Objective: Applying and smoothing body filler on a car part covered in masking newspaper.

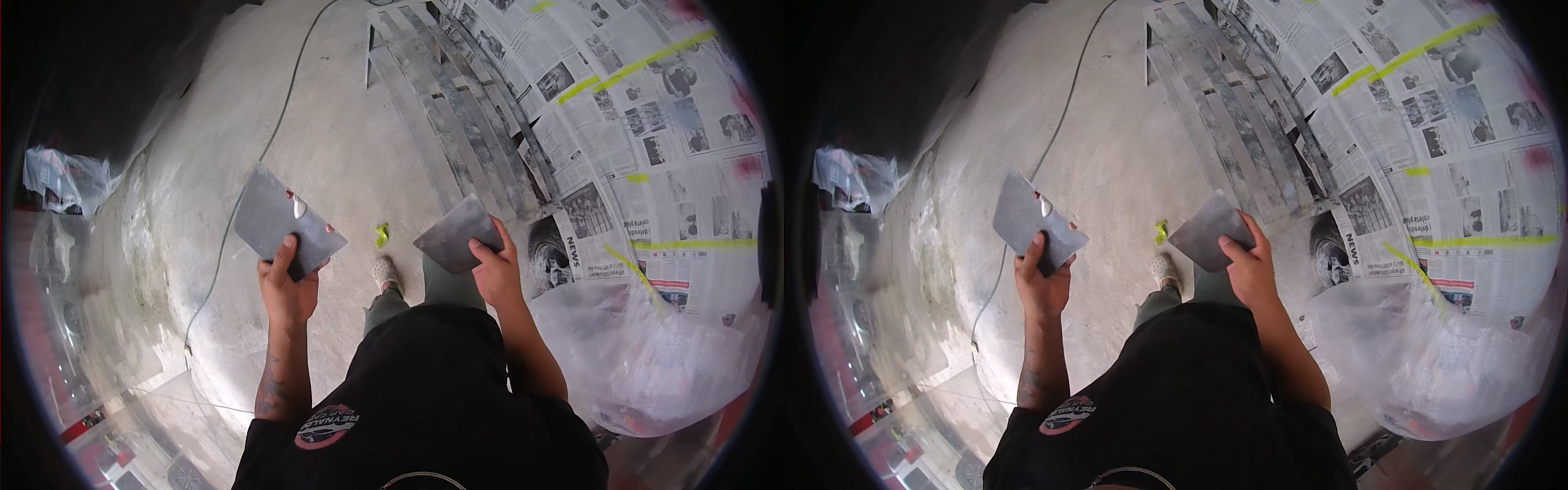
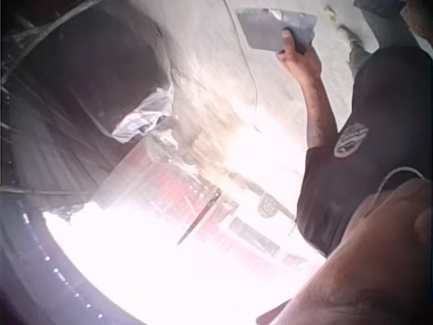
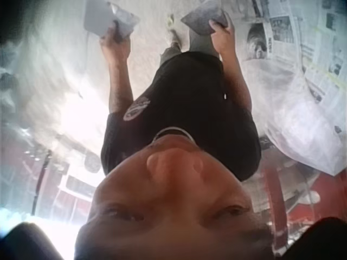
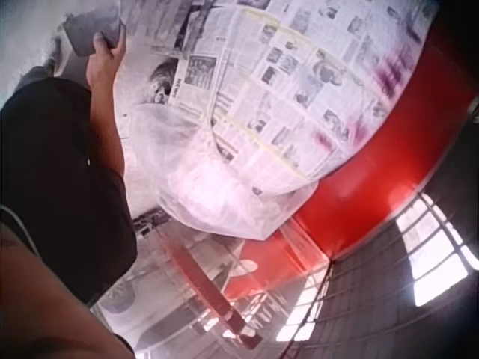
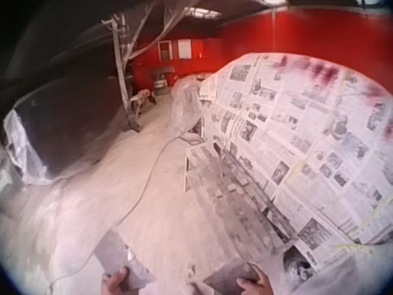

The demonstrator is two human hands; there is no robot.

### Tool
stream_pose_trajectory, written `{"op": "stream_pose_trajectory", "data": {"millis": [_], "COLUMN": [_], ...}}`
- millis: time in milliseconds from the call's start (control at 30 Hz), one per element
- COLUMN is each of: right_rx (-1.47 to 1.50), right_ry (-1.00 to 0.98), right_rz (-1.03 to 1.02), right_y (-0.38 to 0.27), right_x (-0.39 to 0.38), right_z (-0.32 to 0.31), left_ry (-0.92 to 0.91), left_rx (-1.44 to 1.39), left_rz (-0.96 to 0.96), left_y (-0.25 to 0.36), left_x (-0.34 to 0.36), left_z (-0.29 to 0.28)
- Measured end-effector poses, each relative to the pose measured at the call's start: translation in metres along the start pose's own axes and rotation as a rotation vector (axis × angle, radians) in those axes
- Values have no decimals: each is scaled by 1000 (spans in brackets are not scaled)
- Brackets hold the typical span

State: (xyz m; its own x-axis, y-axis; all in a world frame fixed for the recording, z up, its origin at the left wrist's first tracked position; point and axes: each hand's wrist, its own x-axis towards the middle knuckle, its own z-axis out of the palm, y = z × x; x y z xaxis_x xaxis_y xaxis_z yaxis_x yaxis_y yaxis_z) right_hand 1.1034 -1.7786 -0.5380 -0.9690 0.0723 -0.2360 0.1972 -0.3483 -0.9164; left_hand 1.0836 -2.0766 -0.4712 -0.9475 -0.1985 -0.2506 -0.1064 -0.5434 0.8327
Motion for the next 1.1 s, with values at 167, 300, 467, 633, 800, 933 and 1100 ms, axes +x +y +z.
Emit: {"op": "stream_pose_trajectory", "data": {"millis": [167, 300, 467, 633, 800, 933, 1100], "right_rx": [491, 603, 702, 573, 530, 618, 514], "right_ry": [201, 367, 500, 522, 507, 556, 640], "right_rz": [-42, -169, -284, -262, -261, -300, -119], "right_y": [-36, -49, -51, -116, -298, -386, -424], "right_x": [32, 59, 129, 212, 251, 281, 304], "right_z": [-32, -64, -95, -130, -154, -146, -119], "left_ry": [-152, -251, -349, -570, -739, -602, -475], "left_rx": [-90, -31, 25, 119, 61, 106, 177], "left_rz": [-128, -214, -290, -185, -179, -283, -321], "left_y": [5, -2, -44, -7, 61, 105, 152], "left_x": [72, 116, 200, 306, 318, 308, 313], "left_z": [34, 80, 159, 332, 498, 527, 543]}}
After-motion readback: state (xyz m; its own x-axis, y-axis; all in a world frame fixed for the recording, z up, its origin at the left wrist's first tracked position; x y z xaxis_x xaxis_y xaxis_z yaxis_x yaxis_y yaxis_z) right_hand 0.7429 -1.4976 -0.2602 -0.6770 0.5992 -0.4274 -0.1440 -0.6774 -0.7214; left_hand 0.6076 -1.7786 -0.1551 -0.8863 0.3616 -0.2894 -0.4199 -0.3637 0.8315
